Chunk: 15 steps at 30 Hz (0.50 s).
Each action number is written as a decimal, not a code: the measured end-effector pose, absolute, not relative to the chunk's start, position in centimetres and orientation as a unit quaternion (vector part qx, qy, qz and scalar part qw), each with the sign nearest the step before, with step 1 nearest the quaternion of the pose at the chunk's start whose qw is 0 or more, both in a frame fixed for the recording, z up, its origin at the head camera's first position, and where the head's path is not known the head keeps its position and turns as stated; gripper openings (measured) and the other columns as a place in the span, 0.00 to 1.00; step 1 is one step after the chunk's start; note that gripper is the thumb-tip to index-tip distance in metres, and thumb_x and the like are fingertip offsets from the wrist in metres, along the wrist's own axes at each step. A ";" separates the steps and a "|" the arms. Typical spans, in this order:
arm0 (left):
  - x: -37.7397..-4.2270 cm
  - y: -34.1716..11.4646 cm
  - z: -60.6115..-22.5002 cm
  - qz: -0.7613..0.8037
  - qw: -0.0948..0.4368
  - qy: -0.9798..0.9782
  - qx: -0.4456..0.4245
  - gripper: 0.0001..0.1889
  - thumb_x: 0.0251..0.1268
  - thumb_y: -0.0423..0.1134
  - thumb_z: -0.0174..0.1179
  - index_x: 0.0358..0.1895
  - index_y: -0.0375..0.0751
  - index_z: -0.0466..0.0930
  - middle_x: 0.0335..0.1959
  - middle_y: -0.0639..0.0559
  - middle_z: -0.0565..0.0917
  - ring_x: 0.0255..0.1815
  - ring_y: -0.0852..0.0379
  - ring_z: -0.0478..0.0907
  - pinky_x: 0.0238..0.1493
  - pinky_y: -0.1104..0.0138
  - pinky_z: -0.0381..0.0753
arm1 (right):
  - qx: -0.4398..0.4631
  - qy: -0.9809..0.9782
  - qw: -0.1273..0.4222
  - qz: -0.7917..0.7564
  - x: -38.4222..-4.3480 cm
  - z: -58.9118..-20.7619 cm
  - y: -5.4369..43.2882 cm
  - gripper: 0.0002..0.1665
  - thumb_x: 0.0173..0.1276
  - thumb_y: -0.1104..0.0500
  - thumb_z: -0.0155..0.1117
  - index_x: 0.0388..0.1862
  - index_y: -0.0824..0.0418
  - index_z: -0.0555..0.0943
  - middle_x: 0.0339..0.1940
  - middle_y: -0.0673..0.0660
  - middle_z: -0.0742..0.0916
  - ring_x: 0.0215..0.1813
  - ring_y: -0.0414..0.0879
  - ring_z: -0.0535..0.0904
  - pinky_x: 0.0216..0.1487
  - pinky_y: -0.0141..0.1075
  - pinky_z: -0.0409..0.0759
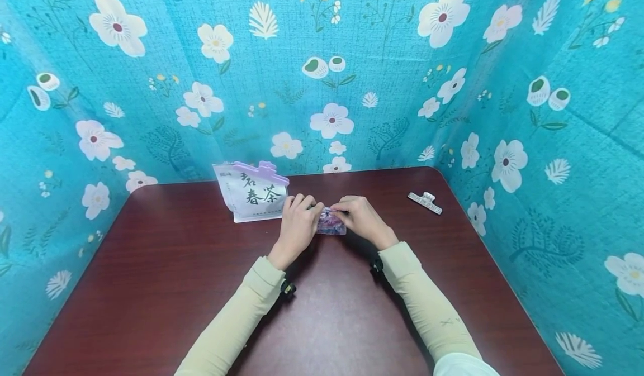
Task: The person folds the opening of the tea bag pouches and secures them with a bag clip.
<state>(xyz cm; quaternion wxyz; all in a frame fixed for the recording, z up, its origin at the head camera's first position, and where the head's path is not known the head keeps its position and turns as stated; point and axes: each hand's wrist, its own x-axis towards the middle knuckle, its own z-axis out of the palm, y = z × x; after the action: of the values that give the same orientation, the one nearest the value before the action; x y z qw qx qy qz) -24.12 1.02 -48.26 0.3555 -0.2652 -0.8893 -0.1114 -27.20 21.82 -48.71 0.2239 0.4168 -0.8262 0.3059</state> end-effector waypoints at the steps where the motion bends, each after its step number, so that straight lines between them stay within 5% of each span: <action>1: -24.2 1.0 -48.3 -0.111 0.357 -0.889 -0.265 0.07 0.70 0.38 0.63 0.42 0.49 0.91 0.34 0.55 0.81 0.39 0.52 0.74 0.49 0.56 0.69 | 0.417 -0.826 0.222 0.308 -27.3 -48.7 21.8 0.09 0.60 0.72 0.74 0.38 0.63 0.91 0.30 0.53 0.89 0.31 0.40 0.82 0.32 0.34 0.80; 15: -24.3 1.3 -48.4 -0.119 0.358 -0.887 -0.268 0.06 0.70 0.39 0.64 0.41 0.50 0.91 0.34 0.55 0.80 0.38 0.52 0.74 0.48 0.57 0.69 | 0.400 -0.841 0.162 0.325 -27.1 -48.3 22.8 0.17 0.57 0.75 0.74 0.44 0.60 0.90 0.36 0.53 0.90 0.36 0.40 0.85 0.37 0.37 0.85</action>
<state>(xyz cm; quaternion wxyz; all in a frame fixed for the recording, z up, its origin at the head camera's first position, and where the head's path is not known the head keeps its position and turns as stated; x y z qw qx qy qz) -24.29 1.27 -48.40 0.3576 -0.2682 -0.8865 -0.1195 -27.08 22.81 -48.32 0.1622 0.4004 -0.8412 0.3252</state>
